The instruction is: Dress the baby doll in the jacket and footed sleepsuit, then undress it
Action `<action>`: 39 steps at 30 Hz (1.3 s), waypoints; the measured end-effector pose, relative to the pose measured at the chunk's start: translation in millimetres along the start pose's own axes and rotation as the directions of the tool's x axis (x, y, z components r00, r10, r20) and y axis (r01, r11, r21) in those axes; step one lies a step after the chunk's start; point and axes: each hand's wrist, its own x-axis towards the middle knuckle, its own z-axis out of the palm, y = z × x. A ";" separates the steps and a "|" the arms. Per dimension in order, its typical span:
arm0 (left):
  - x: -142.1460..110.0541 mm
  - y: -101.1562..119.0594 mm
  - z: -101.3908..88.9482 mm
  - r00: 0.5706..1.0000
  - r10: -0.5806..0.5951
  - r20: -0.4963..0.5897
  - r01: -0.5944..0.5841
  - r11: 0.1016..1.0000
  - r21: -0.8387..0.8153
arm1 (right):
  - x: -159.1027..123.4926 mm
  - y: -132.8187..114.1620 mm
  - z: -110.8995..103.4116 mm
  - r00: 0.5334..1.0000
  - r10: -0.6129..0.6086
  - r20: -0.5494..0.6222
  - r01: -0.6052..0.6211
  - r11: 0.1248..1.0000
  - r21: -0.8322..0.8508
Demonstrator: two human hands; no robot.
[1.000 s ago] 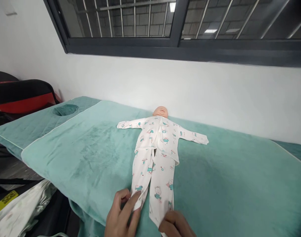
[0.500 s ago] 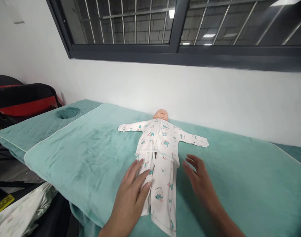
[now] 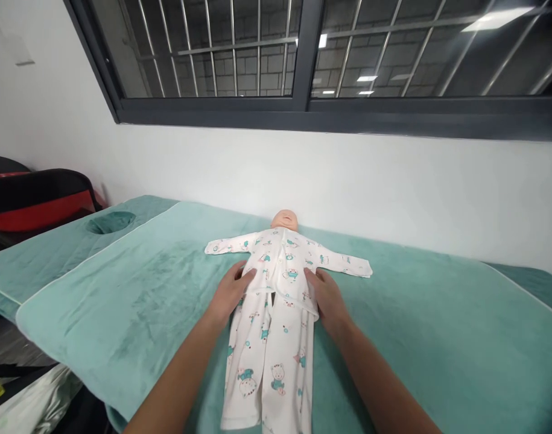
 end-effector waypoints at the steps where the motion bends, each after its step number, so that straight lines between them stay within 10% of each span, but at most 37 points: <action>1: 3.4 1.2 4.5 0.998 -0.015 0.058 0.018 0.998 -0.052 | -2.6 -2.6 2.4 0.999 0.021 0.035 -0.023 0.998 0.052; 15: 31.0 -5.0 33.1 0.988 0.110 0.109 -0.078 0.961 -0.265 | 11.7 -2.2 -0.1 0.999 -0.019 0.048 0.009 0.980 0.197; 21: 26.6 -16.4 19.4 0.974 0.223 -0.046 -0.214 0.965 0.153 | -3.2 9.0 -18.4 0.995 -0.101 0.007 0.100 0.970 -0.220; 26: -2.4 -35.9 -20.7 0.952 0.294 -0.081 -0.253 0.911 0.327 | -25.7 19.5 -34.5 0.887 -0.376 0.268 0.460 0.667 -0.586; 30: -68.1 -79.6 -92.5 0.793 0.532 -0.296 -0.308 0.770 0.558 | -41.5 34.2 -56.5 0.842 -0.394 0.369 0.536 0.525 -0.662; 34: -132.8 -143.0 -164.9 0.503 0.550 -0.666 0.006 0.769 0.639 | -46.1 51.7 -74.7 0.846 -0.372 0.383 0.523 0.435 -0.733; 39: -148.0 -173.5 -231.9 0.437 0.399 -0.806 0.469 0.663 0.583 | -45.8 53.8 -75.6 0.838 -0.362 0.409 0.531 0.366 -0.764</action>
